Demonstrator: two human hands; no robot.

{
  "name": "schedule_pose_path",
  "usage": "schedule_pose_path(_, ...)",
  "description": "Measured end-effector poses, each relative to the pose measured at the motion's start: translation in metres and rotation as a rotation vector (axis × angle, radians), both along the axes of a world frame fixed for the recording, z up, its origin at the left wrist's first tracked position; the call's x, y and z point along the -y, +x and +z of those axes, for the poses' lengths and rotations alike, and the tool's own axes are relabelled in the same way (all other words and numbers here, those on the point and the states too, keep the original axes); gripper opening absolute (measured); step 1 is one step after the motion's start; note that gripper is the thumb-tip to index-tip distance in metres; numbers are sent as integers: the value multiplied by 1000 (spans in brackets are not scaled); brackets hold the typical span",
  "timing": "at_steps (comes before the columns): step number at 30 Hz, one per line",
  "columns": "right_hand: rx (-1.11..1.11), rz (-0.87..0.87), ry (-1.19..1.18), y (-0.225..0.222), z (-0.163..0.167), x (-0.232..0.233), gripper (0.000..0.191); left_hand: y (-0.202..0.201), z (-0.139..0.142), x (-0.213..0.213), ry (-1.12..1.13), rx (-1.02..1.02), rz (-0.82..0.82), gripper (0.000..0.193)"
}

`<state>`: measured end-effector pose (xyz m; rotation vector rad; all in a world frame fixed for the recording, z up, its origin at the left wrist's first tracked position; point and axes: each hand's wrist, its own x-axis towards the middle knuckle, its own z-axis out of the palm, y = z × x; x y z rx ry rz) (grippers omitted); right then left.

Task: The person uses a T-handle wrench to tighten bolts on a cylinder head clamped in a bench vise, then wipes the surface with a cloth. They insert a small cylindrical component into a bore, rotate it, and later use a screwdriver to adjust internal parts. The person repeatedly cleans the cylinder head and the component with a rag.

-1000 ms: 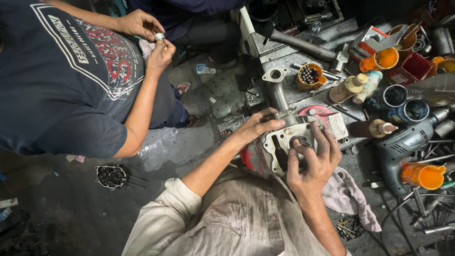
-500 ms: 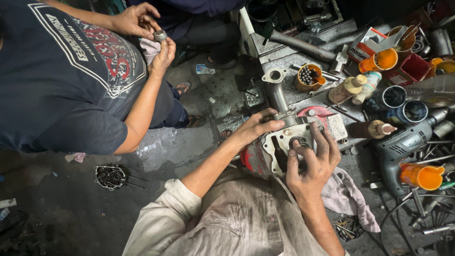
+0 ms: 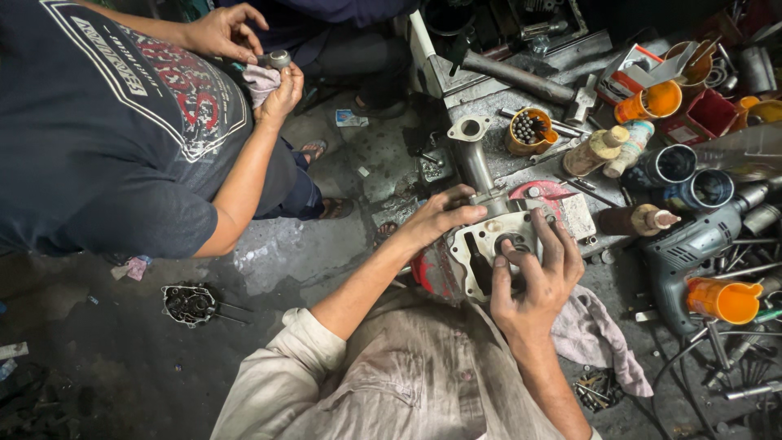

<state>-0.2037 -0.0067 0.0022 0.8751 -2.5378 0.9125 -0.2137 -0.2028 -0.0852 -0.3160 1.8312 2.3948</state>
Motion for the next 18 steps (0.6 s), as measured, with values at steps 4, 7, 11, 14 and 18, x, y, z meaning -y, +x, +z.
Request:
schedule_pose_path(4,-4,3,-5,0,0,-2,15,0,-3,-2,8,0,4,77)
schedule_pose_path(7,1,4,-8,1,0,-2,16,1,-4,-3,15,-5,7,77)
schedule_pose_path(11,-8,9,-9,1,2,-4,16,2,-5,-6,-1,-25,8,74)
schedule_pose_path(14,-6,10,-24,0,2,-5,16,2,-6,-7,35,-14,15,69)
schedule_pose_path(18,-12,19,-26,-3,4,-6,16,0,-9,-8,122,3,-13,64)
